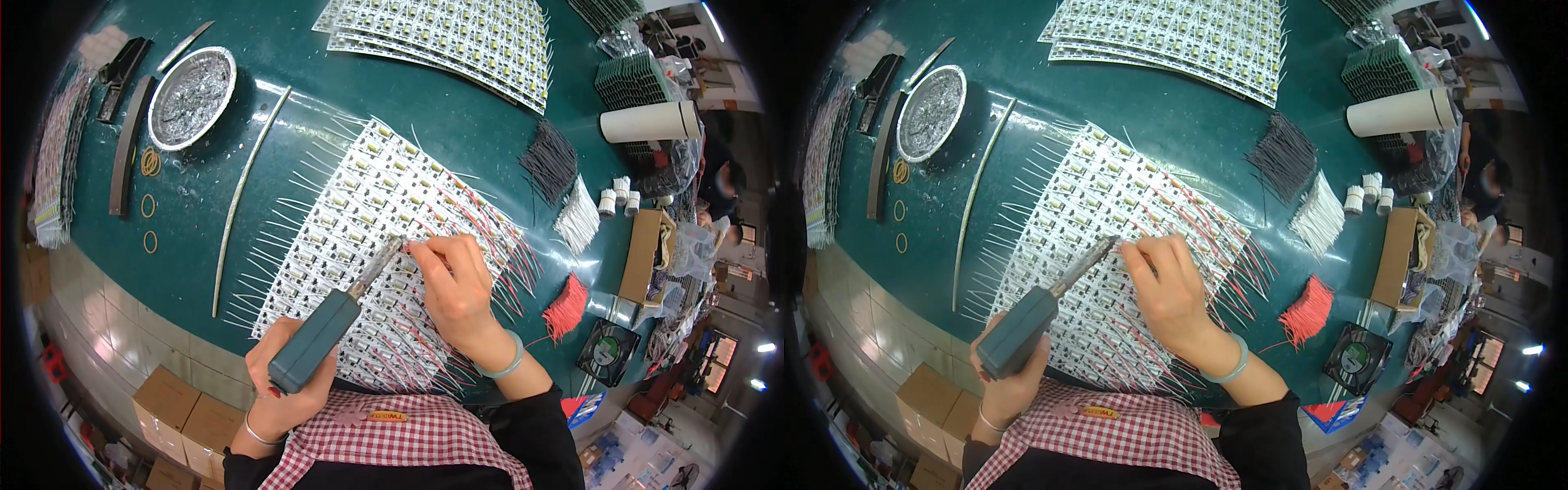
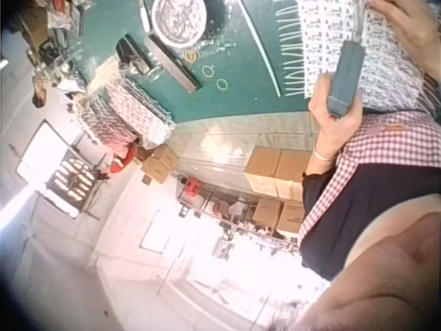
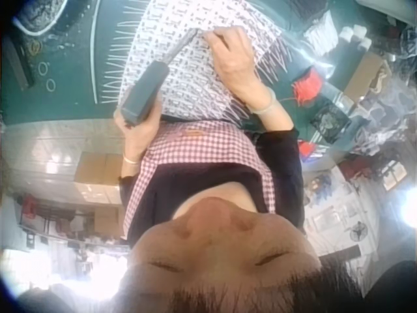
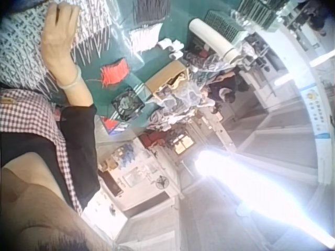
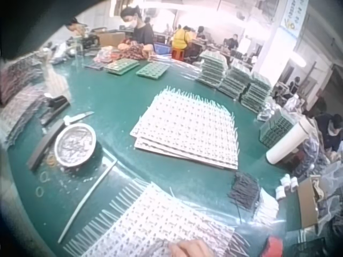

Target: The person uses a soldering iron to attach red and white wires to a large grid of LED modules on a green workbench. They repeatedly pick up individual wires, place them on the circuit board, and apply the soldering iron to secure the connections. The person works systematically across the grid, handling the wires and tool with both hands.

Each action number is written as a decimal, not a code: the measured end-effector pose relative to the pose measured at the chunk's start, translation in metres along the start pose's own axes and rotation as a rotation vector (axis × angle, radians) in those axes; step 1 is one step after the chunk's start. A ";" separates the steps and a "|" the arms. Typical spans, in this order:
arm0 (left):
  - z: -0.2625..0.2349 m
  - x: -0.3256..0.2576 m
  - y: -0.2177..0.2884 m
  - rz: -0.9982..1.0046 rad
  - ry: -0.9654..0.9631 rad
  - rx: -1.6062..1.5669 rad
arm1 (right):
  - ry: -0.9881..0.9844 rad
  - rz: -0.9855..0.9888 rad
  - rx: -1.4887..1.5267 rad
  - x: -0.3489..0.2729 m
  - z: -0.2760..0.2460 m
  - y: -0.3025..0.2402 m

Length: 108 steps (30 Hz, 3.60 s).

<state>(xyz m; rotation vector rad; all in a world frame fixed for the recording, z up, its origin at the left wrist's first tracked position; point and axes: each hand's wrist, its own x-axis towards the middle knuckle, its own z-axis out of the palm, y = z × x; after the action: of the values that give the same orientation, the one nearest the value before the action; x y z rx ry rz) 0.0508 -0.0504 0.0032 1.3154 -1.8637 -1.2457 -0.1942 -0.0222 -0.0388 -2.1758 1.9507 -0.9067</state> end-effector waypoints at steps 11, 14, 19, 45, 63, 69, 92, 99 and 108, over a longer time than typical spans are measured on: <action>-0.006 -0.016 -0.002 -0.111 0.062 -0.093 | 0.000 0.000 -0.023 0.001 -0.002 -0.003; -0.008 -0.016 0.002 -0.121 0.058 -0.077 | 0.010 0.010 -0.027 0.000 -0.002 -0.004; -0.010 -0.018 0.001 -0.074 0.070 -0.058 | 0.086 -0.025 -0.034 -0.004 -0.014 -0.014; -0.009 -0.023 -0.002 -0.070 0.037 -0.065 | 0.039 0.031 -0.048 -0.011 0.004 -0.023; -0.015 -0.030 -0.004 0.041 0.077 0.022 | 0.012 0.021 -0.106 -0.012 0.005 -0.026; -0.017 -0.038 -0.005 -0.008 0.070 -0.030 | 0.026 0.019 -0.079 -0.011 0.004 -0.027; -0.027 -0.048 -0.013 -0.001 0.061 -0.066 | 0.125 0.007 0.039 -0.023 0.004 -0.047; -0.022 -0.045 -0.017 -0.026 0.039 -0.087 | 0.102 0.026 0.035 -0.027 0.016 -0.041; -0.020 -0.038 -0.017 0.079 0.046 -0.032 | 0.060 0.030 0.022 -0.023 0.015 -0.042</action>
<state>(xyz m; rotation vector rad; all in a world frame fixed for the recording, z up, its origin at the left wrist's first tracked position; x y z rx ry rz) 0.0889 -0.0242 -0.0004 1.2310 -1.8381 -1.1902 -0.1508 0.0028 -0.0412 -2.1257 1.9836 -0.9949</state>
